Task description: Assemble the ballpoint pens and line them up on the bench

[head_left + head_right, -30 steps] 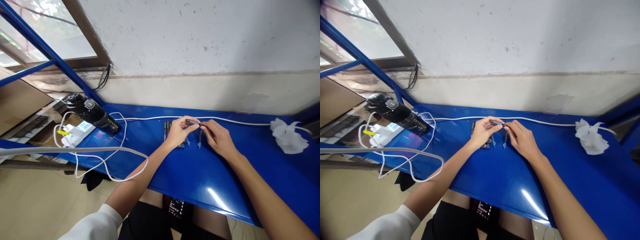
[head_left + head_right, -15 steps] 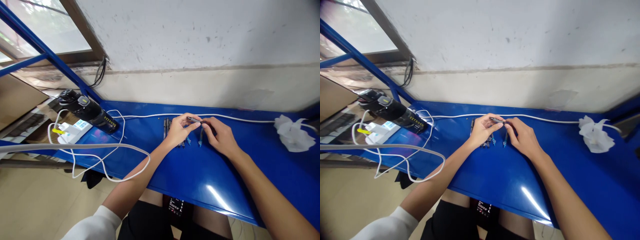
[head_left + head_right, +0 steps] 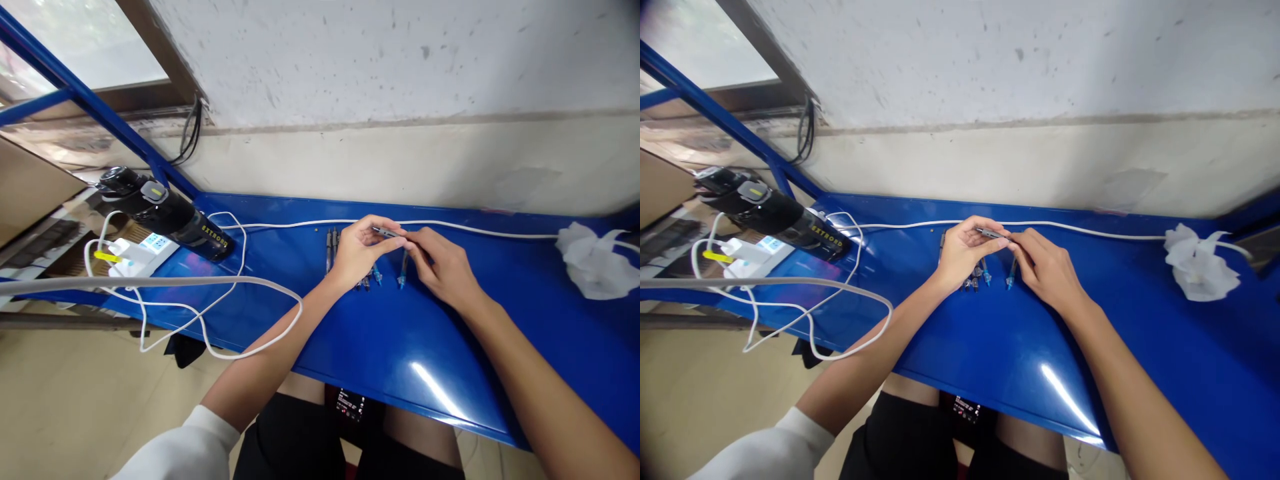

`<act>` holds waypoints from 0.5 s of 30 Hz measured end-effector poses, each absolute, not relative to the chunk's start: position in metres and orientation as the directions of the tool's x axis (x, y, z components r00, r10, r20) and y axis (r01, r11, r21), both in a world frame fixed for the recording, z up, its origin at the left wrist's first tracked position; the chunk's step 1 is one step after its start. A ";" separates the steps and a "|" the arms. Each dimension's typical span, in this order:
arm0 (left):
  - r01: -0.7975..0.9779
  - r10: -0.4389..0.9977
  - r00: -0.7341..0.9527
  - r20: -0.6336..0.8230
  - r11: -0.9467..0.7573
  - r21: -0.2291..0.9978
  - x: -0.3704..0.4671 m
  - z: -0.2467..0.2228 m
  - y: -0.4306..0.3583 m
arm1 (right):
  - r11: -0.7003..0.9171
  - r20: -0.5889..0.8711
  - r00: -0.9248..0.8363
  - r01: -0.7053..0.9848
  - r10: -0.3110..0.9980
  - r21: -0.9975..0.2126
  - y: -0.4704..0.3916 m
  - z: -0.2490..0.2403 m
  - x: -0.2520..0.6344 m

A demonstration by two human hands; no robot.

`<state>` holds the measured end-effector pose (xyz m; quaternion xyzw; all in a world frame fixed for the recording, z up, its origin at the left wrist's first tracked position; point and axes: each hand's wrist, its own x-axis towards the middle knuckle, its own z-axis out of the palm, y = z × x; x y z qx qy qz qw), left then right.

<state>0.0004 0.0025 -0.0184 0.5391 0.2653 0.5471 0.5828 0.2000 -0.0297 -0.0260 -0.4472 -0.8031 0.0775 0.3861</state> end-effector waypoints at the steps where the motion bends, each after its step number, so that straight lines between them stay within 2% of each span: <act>1: -0.361 0.924 0.261 0.279 -0.175 0.916 0.000 -0.018 0.002 | 0.574 0.549 -0.279 0.658 0.788 -0.488 -0.030 -0.026 0.199; 4: -0.371 0.924 0.264 0.276 -0.167 0.914 -0.001 -0.018 0.003 | 0.561 0.556 -0.242 0.642 0.795 -0.523 -0.029 -0.027 0.199; 8: -0.360 0.924 0.252 0.287 -0.185 0.914 -0.001 -0.017 0.003 | 0.592 0.544 -0.309 0.645 0.780 -0.483 -0.028 -0.027 0.200; 12: -0.373 0.924 0.252 0.287 -0.181 0.910 -0.001 -0.018 0.003 | 0.559 0.535 -0.267 0.651 0.802 -0.513 -0.027 -0.026 0.200; 15: -0.360 0.928 0.246 0.279 -0.179 0.916 -0.001 -0.018 0.003 | 0.585 0.532 -0.308 0.644 0.788 -0.493 -0.027 -0.026 0.200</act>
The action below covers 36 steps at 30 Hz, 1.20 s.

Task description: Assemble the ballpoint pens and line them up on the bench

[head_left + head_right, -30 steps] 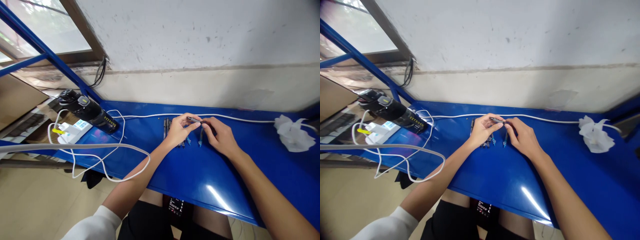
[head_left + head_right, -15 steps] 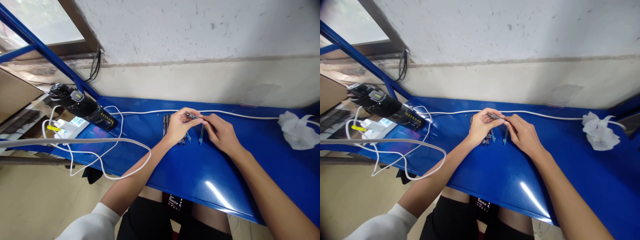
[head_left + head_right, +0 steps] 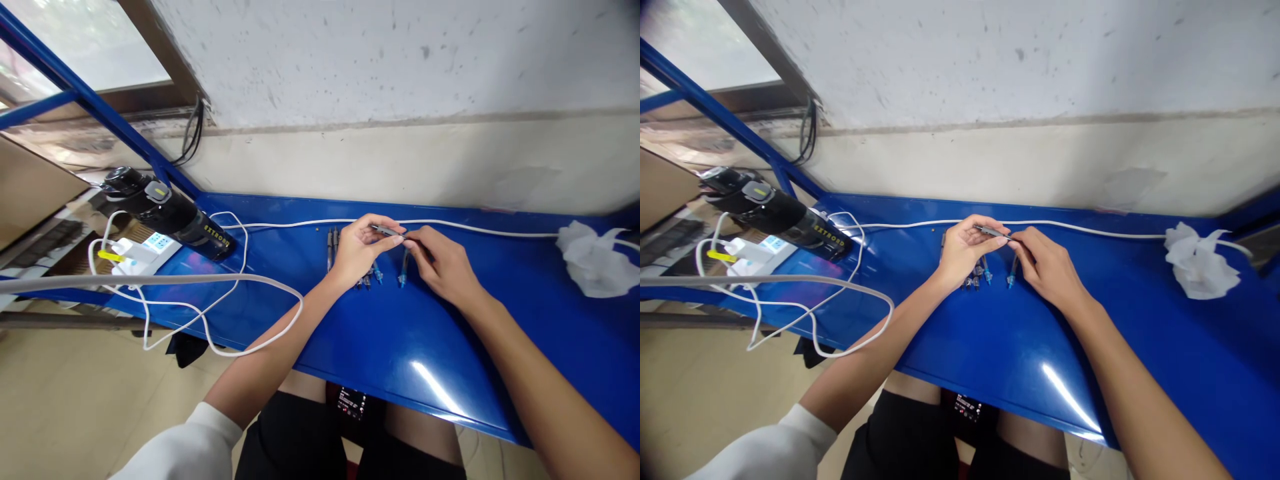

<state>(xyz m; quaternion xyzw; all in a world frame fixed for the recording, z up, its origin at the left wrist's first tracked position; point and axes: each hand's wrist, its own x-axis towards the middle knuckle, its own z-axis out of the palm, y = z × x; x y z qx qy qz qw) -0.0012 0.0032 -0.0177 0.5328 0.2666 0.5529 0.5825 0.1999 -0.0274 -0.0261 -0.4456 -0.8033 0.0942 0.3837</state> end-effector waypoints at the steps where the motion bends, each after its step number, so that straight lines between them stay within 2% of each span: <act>1: -0.355 0.929 0.245 0.277 -0.180 0.917 -0.001 -0.018 0.003 | 0.586 0.527 -0.315 0.644 0.789 -0.492 -0.028 -0.026 0.200; 5: -0.356 0.927 0.251 0.278 -0.179 0.917 -0.001 -0.017 0.004 | 0.546 0.526 -0.250 0.643 0.813 -0.538 -0.029 -0.026 0.200; 10: -0.345 0.933 0.246 0.263 -0.170 0.923 -0.002 -0.016 0.004 | 0.565 0.532 -0.275 0.645 0.800 -0.515 -0.029 -0.025 0.200; 19: -0.336 0.936 0.295 0.191 -0.086 0.938 -0.002 -0.016 0.004 | 0.572 0.590 -0.223 0.643 0.776 -0.509 -0.031 -0.023 0.199; 23: -0.312 0.935 0.289 0.205 -0.110 0.944 -0.003 -0.017 0.005 | 0.530 0.533 -0.195 0.601 0.823 -0.598 -0.034 -0.015 0.197; 27: -0.317 0.917 0.314 0.245 -0.142 0.938 -0.004 -0.014 0.003 | 0.422 0.410 -0.137 0.489 0.902 -0.764 -0.034 -0.011 0.196; 31: -0.316 0.910 0.331 0.252 -0.145 0.938 -0.006 -0.010 0.002 | 0.290 0.256 -0.162 0.243 0.953 -0.926 -0.030 -0.012 0.196; 36: -0.303 0.896 0.345 0.279 -0.175 0.937 -0.007 -0.008 0.002 | 0.078 0.089 -0.273 -0.052 0.958 -0.996 -0.029 -0.010 0.193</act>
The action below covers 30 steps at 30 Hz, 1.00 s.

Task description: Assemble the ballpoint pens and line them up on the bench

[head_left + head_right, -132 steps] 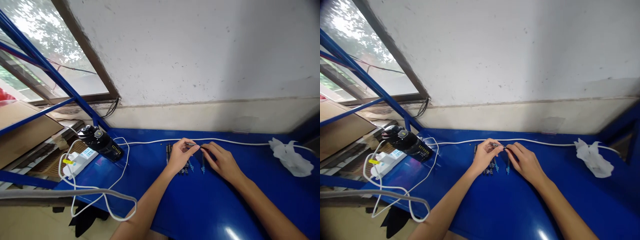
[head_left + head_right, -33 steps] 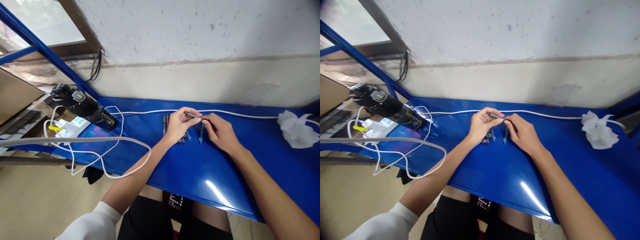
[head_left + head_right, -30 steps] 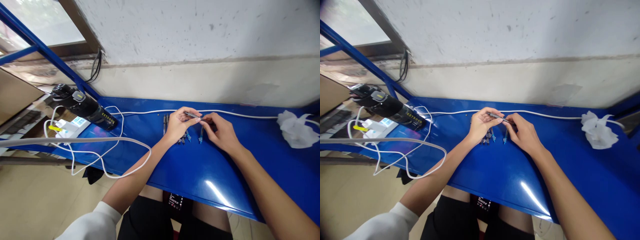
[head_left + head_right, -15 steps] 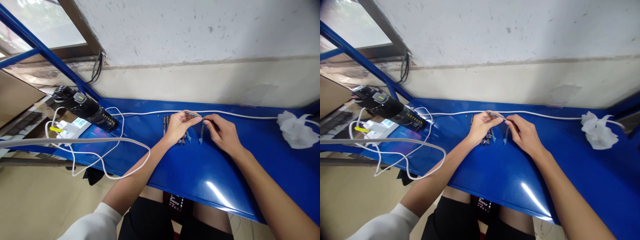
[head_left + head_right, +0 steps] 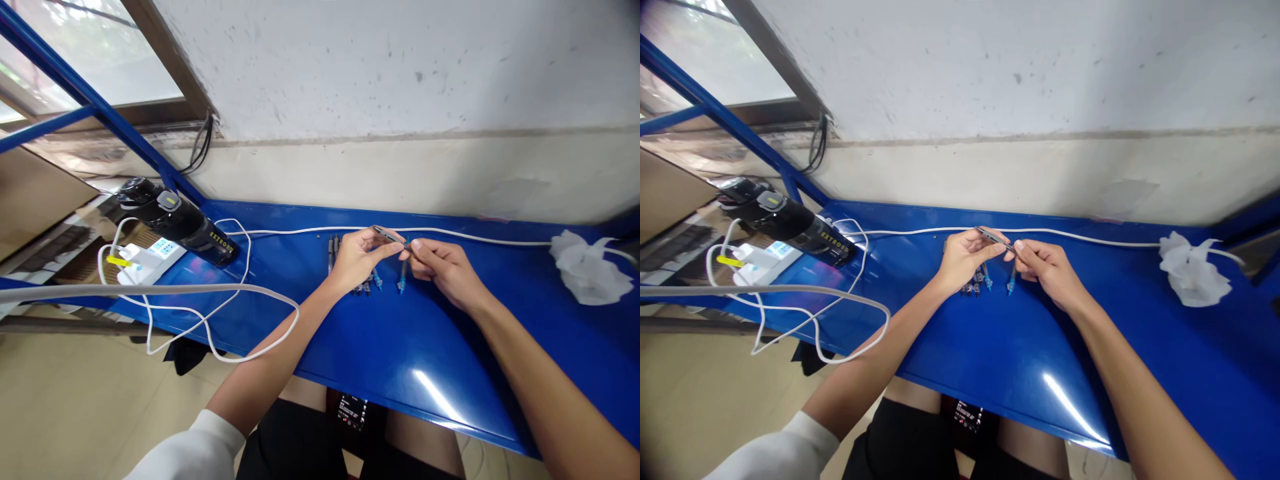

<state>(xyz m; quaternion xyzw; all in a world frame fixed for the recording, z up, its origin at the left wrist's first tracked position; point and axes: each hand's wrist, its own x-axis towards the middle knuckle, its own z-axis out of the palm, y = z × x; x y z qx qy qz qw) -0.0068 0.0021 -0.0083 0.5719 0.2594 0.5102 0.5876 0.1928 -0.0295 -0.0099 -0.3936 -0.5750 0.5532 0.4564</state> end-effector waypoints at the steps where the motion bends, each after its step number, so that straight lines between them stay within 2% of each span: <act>1: -0.306 0.894 0.349 0.281 -0.175 0.936 -0.007 -0.009 0.002 | 0.049 0.072 -0.275 -0.090 0.959 -0.995 -0.030 -0.008 0.191; 6: -0.280 0.907 0.296 0.299 -0.216 0.935 -0.008 -0.009 0.006 | -0.002 0.039 -0.142 -0.277 0.989 -0.961 -0.029 -0.002 0.190; 12: -0.201 0.941 0.110 0.319 -0.293 0.935 -0.020 -0.003 0.015 | 0.137 0.106 0.099 -0.412 0.989 -0.901 -0.008 -0.011 0.218; 16: -0.110 0.927 0.019 0.374 -0.370 0.922 -0.031 -0.001 0.023 | 0.227 0.178 0.146 -0.468 0.973 -0.854 0.002 -0.018 0.234; 19: 0.026 0.920 0.034 0.392 -0.392 0.919 -0.043 -0.002 0.029 | 0.244 0.188 0.156 -0.548 0.970 -0.800 0.001 -0.019 0.242; 22: 0.271 0.940 0.100 0.325 -0.340 0.901 -0.060 -0.007 0.026 | 0.279 0.247 0.135 -0.567 0.959 -0.775 -0.003 -0.016 0.251; 26: 0.603 0.947 0.127 0.294 -0.309 0.736 -0.087 -0.018 0.007 | 0.314 0.264 0.171 -0.570 0.949 -0.759 -0.007 -0.011 0.260; 30: 0.686 0.946 0.081 0.313 -0.281 0.671 -0.104 -0.027 -0.015 | 0.290 0.242 0.161 -0.591 0.957 -0.752 -0.008 -0.006 0.260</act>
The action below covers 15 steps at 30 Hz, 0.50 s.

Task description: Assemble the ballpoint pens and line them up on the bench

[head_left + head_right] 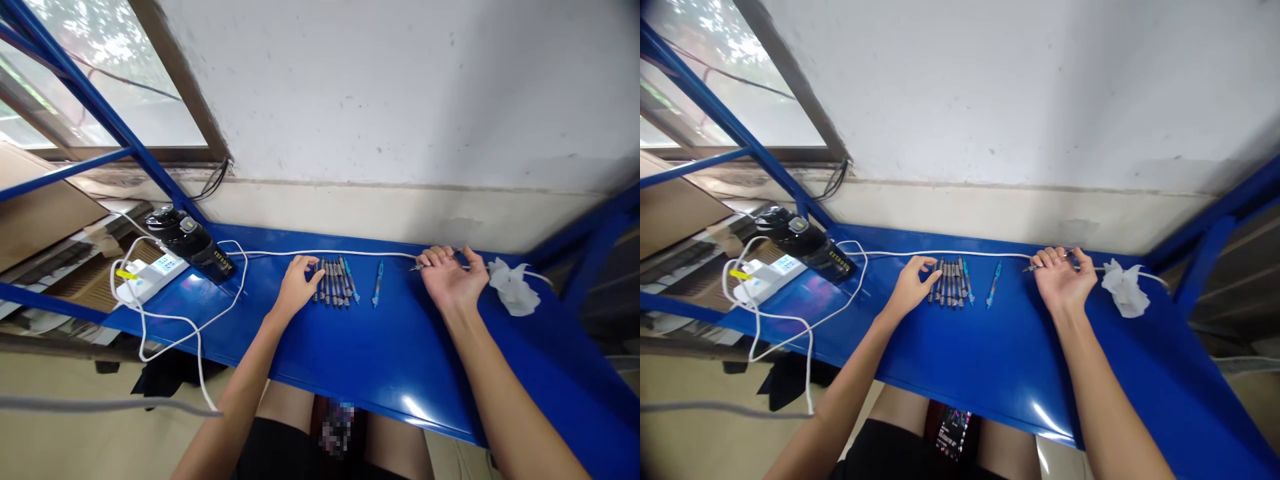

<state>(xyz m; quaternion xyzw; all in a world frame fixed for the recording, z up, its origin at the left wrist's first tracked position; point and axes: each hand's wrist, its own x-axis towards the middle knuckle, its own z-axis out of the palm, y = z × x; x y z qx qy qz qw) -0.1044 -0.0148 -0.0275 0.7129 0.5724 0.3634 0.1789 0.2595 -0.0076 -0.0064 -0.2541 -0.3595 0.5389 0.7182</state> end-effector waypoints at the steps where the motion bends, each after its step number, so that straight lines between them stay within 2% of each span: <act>1: 0.692 0.944 0.057 0.324 -0.271 0.669 -0.106 -0.029 -0.019 | 0.282 0.238 0.153 -0.595 0.959 -0.753 -0.008 -0.006 0.259; 8: 0.749 0.941 -0.018 0.338 -0.211 0.628 -0.103 -0.030 -0.025 | 0.273 0.261 0.115 -0.633 0.958 -0.725 -0.010 -0.008 0.252; 11: 0.771 0.938 -0.042 0.343 -0.188 0.609 -0.103 -0.030 -0.025 | 0.268 0.266 0.111 -0.684 0.958 -0.678 -0.014 -0.007 0.251; 15: 0.797 0.934 -0.058 0.352 -0.168 0.580 -0.105 -0.032 -0.025 | 0.227 0.185 0.146 -0.787 0.972 -0.574 -0.018 -0.004 0.250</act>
